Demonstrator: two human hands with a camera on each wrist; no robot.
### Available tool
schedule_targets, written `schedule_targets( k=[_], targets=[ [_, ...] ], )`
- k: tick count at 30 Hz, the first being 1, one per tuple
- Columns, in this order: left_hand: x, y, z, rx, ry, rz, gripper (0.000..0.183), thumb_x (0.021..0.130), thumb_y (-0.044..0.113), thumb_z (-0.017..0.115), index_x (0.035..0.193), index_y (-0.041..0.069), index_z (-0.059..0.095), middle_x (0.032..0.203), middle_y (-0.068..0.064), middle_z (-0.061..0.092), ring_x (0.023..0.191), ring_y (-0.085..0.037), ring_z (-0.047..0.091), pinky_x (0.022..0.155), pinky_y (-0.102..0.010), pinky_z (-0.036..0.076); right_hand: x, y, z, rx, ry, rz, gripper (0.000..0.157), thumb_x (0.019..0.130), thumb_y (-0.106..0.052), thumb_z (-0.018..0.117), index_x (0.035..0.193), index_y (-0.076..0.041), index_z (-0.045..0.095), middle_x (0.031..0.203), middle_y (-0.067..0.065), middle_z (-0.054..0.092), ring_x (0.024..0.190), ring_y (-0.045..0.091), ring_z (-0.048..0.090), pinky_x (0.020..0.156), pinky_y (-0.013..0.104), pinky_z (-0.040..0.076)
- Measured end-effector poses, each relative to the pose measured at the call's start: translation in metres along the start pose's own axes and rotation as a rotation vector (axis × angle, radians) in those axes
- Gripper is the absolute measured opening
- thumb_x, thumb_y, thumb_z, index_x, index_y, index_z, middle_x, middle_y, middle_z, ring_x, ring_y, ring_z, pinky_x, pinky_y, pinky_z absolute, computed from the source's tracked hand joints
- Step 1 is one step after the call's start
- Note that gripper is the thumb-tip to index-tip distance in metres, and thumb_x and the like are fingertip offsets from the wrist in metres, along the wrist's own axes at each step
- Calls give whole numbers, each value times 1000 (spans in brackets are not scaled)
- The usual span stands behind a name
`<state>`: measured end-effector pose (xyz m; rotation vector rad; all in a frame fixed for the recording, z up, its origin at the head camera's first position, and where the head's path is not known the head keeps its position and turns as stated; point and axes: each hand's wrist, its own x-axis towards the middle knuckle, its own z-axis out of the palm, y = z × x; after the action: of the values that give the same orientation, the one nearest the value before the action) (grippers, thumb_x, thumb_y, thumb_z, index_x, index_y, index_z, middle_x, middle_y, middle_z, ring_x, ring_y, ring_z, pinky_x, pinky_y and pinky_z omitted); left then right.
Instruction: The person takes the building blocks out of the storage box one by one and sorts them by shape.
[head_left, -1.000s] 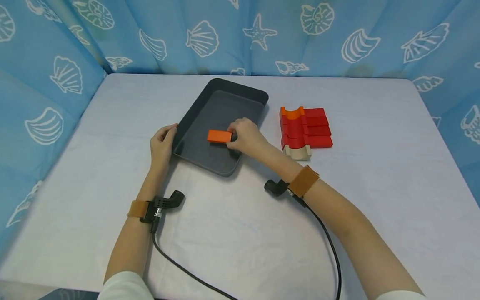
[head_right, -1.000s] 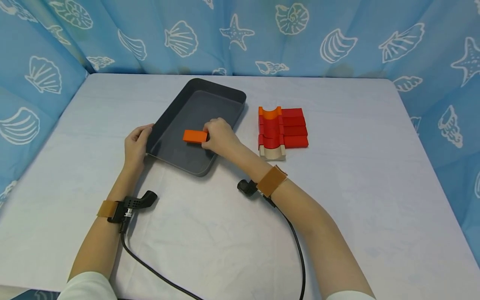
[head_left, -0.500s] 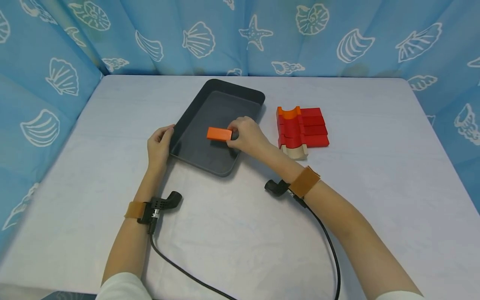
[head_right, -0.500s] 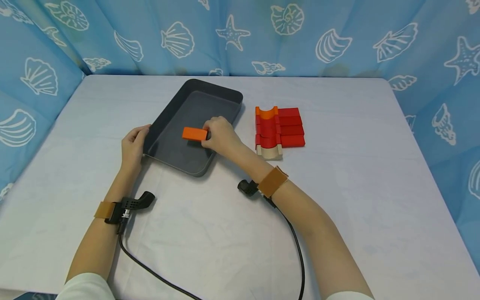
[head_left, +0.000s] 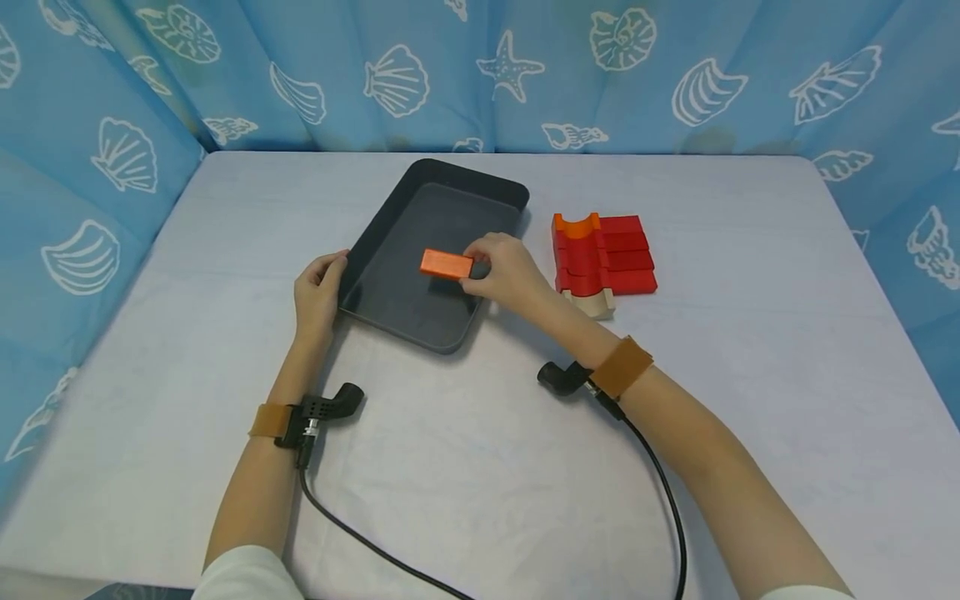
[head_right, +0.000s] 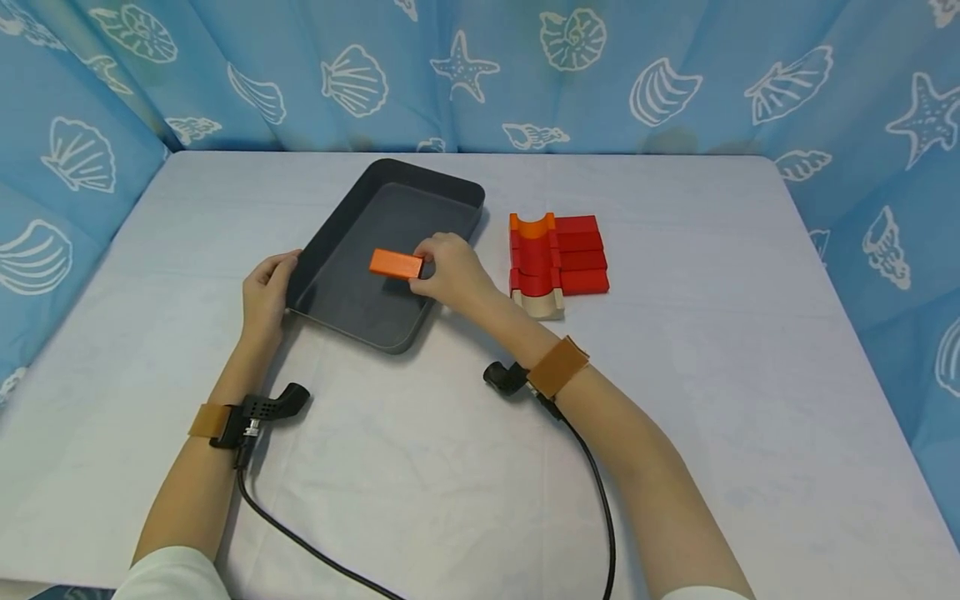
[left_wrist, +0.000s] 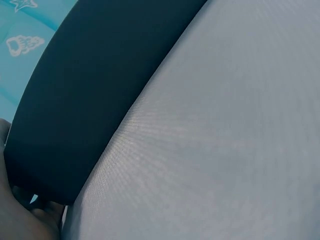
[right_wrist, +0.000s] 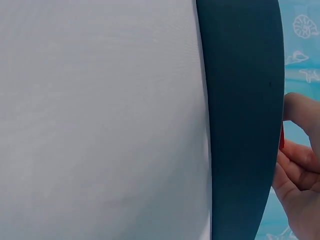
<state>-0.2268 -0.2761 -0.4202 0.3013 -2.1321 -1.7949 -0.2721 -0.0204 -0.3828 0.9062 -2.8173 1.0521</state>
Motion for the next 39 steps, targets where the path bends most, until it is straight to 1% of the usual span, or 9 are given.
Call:
schedule_targets(
  k=[3,11,15,20,24,29,32,39],
  targets=[
    [0,1,1,10,13,7,31,90,20,53,109,-4,60,101,-3,58,96,-13,48,83,-25,35,-2,1,-2,19,19,-5,27,75,-15,68,98,0,64,88,9,58,81,21,48,71,29,41],
    [0,0,2,20,11,-28,33,91,21,52,111,-4,58,102,-2,57,98,-13,48,84,-25,35,-6,6,-6,35,57,-44,26,75,-15,68,97,0,64,88,10,58,79,21,48,70,28,41],
    [-1,-1,1,22,13,-30,33,91,21,52,111,-4,58,104,-5,57,97,-13,48,83,-25,35,-10,10,-10,77,78,-52,27,75,-14,69,98,0,63,88,10,57,80,22,50,70,28,42],
    [-2,-1,2,15,7,-24,32,91,20,52,111,-4,58,103,-8,57,93,-12,48,81,-24,35,-17,17,-17,122,87,-33,28,76,-13,69,100,1,62,90,11,57,81,24,51,72,29,42],
    [-2,-1,3,-4,4,-14,32,91,20,52,112,-4,58,106,-10,56,94,-12,47,82,-24,35,-20,21,-23,136,99,-32,29,76,-13,69,102,0,62,92,9,58,82,22,51,73,29,42],
    [-1,-2,3,5,10,-25,33,91,21,52,112,-3,58,109,-14,56,95,-12,48,82,-25,35,-25,24,-29,144,105,-35,29,77,-14,69,102,-1,62,93,7,59,83,23,52,74,31,43],
    [-2,-1,3,13,14,-26,33,91,21,52,112,-3,59,108,-13,56,95,-13,48,82,-24,35,-29,24,-35,169,110,-34,29,76,-12,69,101,0,63,92,8,59,83,26,52,75,34,44],
    [-2,1,3,18,13,-25,33,91,22,52,112,-3,59,106,-10,57,96,-13,48,83,-25,35,-41,31,-46,156,136,-52,30,74,-12,71,100,2,63,93,10,60,83,28,54,74,34,45]
  ],
)
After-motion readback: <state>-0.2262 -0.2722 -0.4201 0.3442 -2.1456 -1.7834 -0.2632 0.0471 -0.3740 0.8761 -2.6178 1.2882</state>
